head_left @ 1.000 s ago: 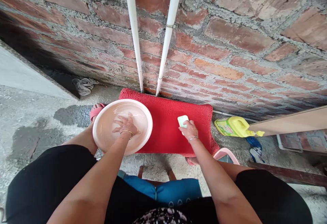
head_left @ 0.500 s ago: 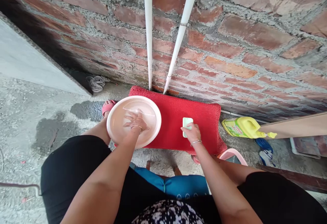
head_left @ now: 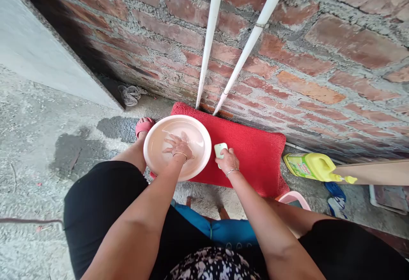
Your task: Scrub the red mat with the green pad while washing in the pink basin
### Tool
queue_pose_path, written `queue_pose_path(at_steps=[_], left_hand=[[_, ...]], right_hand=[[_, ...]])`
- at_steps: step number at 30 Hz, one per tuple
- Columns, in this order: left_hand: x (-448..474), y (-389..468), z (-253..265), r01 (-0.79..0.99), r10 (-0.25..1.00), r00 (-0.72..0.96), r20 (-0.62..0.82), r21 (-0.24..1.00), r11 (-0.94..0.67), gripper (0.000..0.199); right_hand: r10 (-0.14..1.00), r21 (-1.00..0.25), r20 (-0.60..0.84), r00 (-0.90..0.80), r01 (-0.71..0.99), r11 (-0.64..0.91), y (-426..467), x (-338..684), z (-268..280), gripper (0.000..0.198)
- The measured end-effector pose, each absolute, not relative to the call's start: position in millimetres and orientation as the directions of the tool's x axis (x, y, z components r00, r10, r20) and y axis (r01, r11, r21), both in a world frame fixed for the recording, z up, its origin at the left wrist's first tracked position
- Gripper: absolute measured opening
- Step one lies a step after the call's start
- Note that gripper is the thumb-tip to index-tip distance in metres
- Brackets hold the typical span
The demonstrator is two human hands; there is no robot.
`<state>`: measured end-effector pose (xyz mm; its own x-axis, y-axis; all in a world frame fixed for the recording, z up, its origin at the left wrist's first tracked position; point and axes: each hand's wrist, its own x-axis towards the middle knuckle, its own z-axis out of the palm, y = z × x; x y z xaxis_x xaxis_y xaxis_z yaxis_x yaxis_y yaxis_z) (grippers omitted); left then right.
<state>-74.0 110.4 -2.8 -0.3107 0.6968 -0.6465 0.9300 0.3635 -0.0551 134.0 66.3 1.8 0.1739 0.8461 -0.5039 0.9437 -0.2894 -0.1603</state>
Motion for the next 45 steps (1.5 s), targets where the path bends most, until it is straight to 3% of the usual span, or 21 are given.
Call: queue_pose_path(at_steps=[4, 10, 13, 18, 24, 28, 35, 39, 45], left_hand=[[-73, 110, 5, 0.932, 0.687, -0.297, -0.664, -0.044, 0.36, 0.138], [-73, 110, 6, 0.935, 0.691, -0.29, -0.662, -0.043, 0.352, 0.134], [-73, 111, 3, 0.929, 0.687, -0.311, -0.657, -0.06, 0.364, 0.137], [-73, 110, 2, 0.935, 0.701, -0.28, -0.656, -0.02, 0.354, 0.134], [-73, 111, 5, 0.928, 0.677, -0.31, -0.668, -0.058, 0.368, 0.136], [-73, 111, 2, 0.936, 0.693, -0.293, -0.658, -0.052, 0.347, 0.139], [-73, 112, -1, 0.934, 0.678, -0.301, -0.67, -0.065, 0.351, 0.141], [-73, 111, 2, 0.931, 0.691, -0.308, -0.654, -0.058, 0.359, 0.138], [-74, 112, -4, 0.927, 0.694, -0.312, -0.65, -0.046, 0.373, 0.136]], right_hand=[[0.837, -0.175, -0.482, 0.26, 0.907, -0.383, 60, 133, 3, 0.034], [0.851, -0.265, -0.509, 0.127, 0.918, -0.296, 65, 95, -8, 0.028], [0.852, -0.211, -0.512, 0.112, 0.945, -0.251, 66, 106, -5, 0.031], [0.832, -0.117, -0.5, 0.241, 0.933, -0.341, 65, 131, 3, 0.033], [0.849, -0.241, -0.505, 0.153, 0.92, -0.309, 70, 94, -4, 0.024], [0.848, -0.234, -0.517, 0.121, 0.932, -0.276, 74, 90, -5, 0.026], [0.796, -0.107, -0.518, 0.314, 0.899, -0.425, 61, 154, 5, 0.033], [0.768, -0.139, -0.506, 0.393, 0.842, -0.522, 54, 155, 12, 0.032], [0.832, -0.269, -0.52, 0.193, 0.888, -0.373, 57, 94, 1, 0.025]])
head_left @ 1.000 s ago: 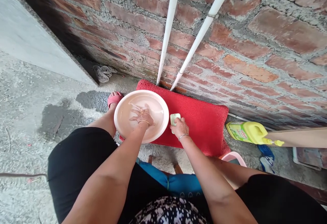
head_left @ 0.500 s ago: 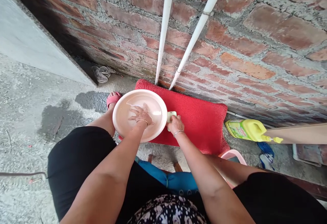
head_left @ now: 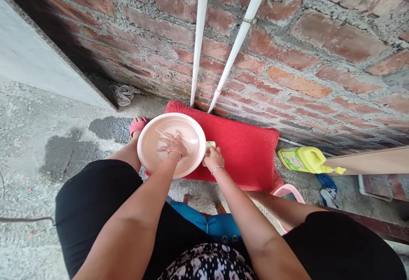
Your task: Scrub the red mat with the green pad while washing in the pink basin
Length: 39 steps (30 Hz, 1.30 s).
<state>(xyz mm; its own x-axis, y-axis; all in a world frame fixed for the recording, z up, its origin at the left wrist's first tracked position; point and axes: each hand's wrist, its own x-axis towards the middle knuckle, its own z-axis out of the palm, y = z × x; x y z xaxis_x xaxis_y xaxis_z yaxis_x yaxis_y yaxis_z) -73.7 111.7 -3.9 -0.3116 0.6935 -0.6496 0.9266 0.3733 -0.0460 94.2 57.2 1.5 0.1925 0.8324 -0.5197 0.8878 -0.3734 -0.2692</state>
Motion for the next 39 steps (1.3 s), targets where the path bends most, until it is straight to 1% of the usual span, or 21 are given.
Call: queue_pose_path(at_steps=[3, 5, 7, 10, 13, 15, 18, 21, 24, 27, 29, 33, 35, 37, 39], left_hand=[[-74, 112, -7, 0.929, 0.698, -0.315, -0.643, -0.059, 0.365, 0.142], [-74, 112, -7, 0.931, 0.694, -0.311, -0.65, -0.059, 0.361, 0.143], [-74, 112, -6, 0.93, 0.678, -0.313, -0.665, -0.068, 0.362, 0.143], [-73, 112, -3, 0.931, 0.678, -0.311, -0.666, -0.069, 0.36, 0.138], [-73, 112, -1, 0.934, 0.694, -0.3, -0.654, -0.052, 0.355, 0.135], [-73, 111, -1, 0.932, 0.688, -0.308, -0.657, -0.064, 0.357, 0.134], [-72, 112, -3, 0.934, 0.694, -0.312, -0.649, -0.075, 0.35, 0.135], [-71, 112, -8, 0.932, 0.69, -0.327, -0.645, -0.101, 0.347, 0.134], [-71, 113, -10, 0.933, 0.687, -0.328, -0.649, -0.109, 0.343, 0.137], [-72, 112, -7, 0.932, 0.689, -0.327, -0.647, -0.101, 0.347, 0.14], [-72, 111, -3, 0.931, 0.686, -0.325, -0.65, -0.091, 0.354, 0.138], [-73, 110, 2, 0.937, 0.709, -0.28, -0.647, -0.025, 0.348, 0.132], [-73, 110, 1, 0.938, 0.708, -0.277, -0.65, -0.023, 0.346, 0.133], [-72, 111, -1, 0.935, 0.695, -0.293, -0.656, -0.046, 0.351, 0.134], [-72, 112, -2, 0.932, 0.689, -0.31, -0.655, -0.067, 0.356, 0.133]], right_hand=[[0.851, -0.275, -0.514, 0.106, 0.92, -0.28, 57, 90, -5, 0.027], [0.854, -0.242, -0.509, 0.109, 0.934, -0.263, 55, 105, -5, 0.031], [0.849, -0.191, -0.504, 0.156, 0.939, -0.287, 51, 128, -3, 0.032], [0.825, -0.117, -0.498, 0.268, 0.922, -0.37, 45, 160, 4, 0.032], [0.789, -0.081, -0.501, 0.356, 0.888, -0.452, 41, 173, 11, 0.032], [0.773, -0.106, -0.512, 0.373, 0.866, -0.488, 40, 166, 14, 0.033], [0.779, -0.197, -0.533, 0.33, 0.847, -0.494, 39, 136, 12, 0.033], [0.798, -0.265, -0.566, 0.206, 0.871, -0.413, 37, 99, 5, 0.032], [0.806, -0.276, -0.585, 0.09, 0.913, -0.302, 34, 78, -2, 0.034], [0.817, -0.233, -0.575, 0.049, 0.947, -0.221, 34, 85, -1, 0.035], [0.818, -0.175, -0.572, 0.061, 0.965, -0.194, 34, 100, 4, 0.035], [0.808, -0.034, -0.57, 0.151, 0.978, -0.208, 29, 135, 15, 0.036], [0.801, 0.012, -0.565, 0.198, 0.973, -0.232, 25, 147, 18, 0.035], [0.794, 0.012, -0.565, 0.227, 0.964, -0.267, 21, 150, 18, 0.035], [0.797, -0.028, -0.562, 0.221, 0.958, -0.286, 18, 141, 16, 0.035]])
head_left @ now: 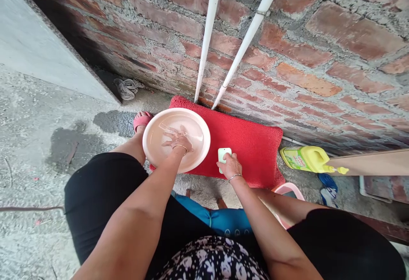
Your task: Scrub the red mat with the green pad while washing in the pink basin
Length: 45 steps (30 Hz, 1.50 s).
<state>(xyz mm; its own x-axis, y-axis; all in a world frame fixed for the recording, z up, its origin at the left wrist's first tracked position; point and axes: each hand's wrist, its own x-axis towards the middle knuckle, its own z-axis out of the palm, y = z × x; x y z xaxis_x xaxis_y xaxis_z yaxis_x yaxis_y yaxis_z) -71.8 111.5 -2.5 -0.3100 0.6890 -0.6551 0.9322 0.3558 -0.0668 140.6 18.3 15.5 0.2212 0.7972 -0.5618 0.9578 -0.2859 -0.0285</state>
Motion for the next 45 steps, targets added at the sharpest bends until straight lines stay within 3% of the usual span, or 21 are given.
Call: queue_pose_path(at_steps=[6, 11, 18, 22, 25, 28, 30, 33, 37, 40, 45], left_hand=[[-73, 110, -4, 0.935, 0.694, -0.306, -0.652, -0.07, 0.347, 0.135], [-75, 110, -9, 0.936, 0.692, -0.303, -0.656, -0.067, 0.346, 0.135], [-74, 113, -14, 0.93, 0.678, -0.332, -0.656, -0.109, 0.35, 0.138], [-74, 114, -8, 0.935, 0.679, -0.317, -0.662, -0.096, 0.342, 0.138], [-74, 109, -3, 0.942, 0.702, -0.292, -0.649, -0.069, 0.328, 0.132], [-74, 98, -1, 0.959, 0.755, -0.237, -0.611, -0.023, 0.282, 0.119], [-74, 90, 0, 0.969, 0.762, -0.183, -0.621, 0.018, 0.247, 0.108], [-74, 78, 4, 0.968, 0.744, -0.146, -0.652, 0.06, 0.243, 0.092], [-78, 63, 14, 0.962, 0.723, -0.106, -0.683, 0.112, 0.247, 0.078], [-81, 57, 20, 0.958, 0.703, -0.075, -0.707, 0.144, 0.247, 0.078], [-83, 61, 22, 0.944, 0.692, -0.09, -0.716, 0.16, 0.288, 0.086]], right_hand=[[0.829, -0.186, -0.558, 0.03, 0.969, -0.161, 20, 88, 2, 0.035], [0.848, -0.181, -0.53, 0.006, 0.976, -0.12, 25, 106, 0, 0.033], [0.824, -0.107, -0.512, 0.241, 0.935, -0.339, 11, 185, -1, 0.031], [0.756, -0.013, -0.499, 0.425, 0.868, -0.496, -4, 245, 4, 0.034], [0.671, 0.056, -0.486, 0.56, 0.786, -0.616, -14, 286, 14, 0.039], [0.65, 0.039, -0.458, 0.607, 0.744, -0.667, -15, 292, 19, 0.044], [0.724, -0.033, -0.439, 0.533, 0.795, -0.605, -11, 268, 18, 0.042], [0.856, -0.16, -0.446, 0.262, 0.918, -0.364, -7, 199, 13, 0.034], [0.879, -0.248, -0.47, -0.079, 0.968, -0.046, -11, 131, 5, 0.024], [0.864, -0.226, -0.503, -0.042, 0.971, -0.084, -15, 150, -1, 0.023], [0.836, -0.082, -0.484, 0.256, 0.939, -0.335, -29, 272, -8, 0.023]])
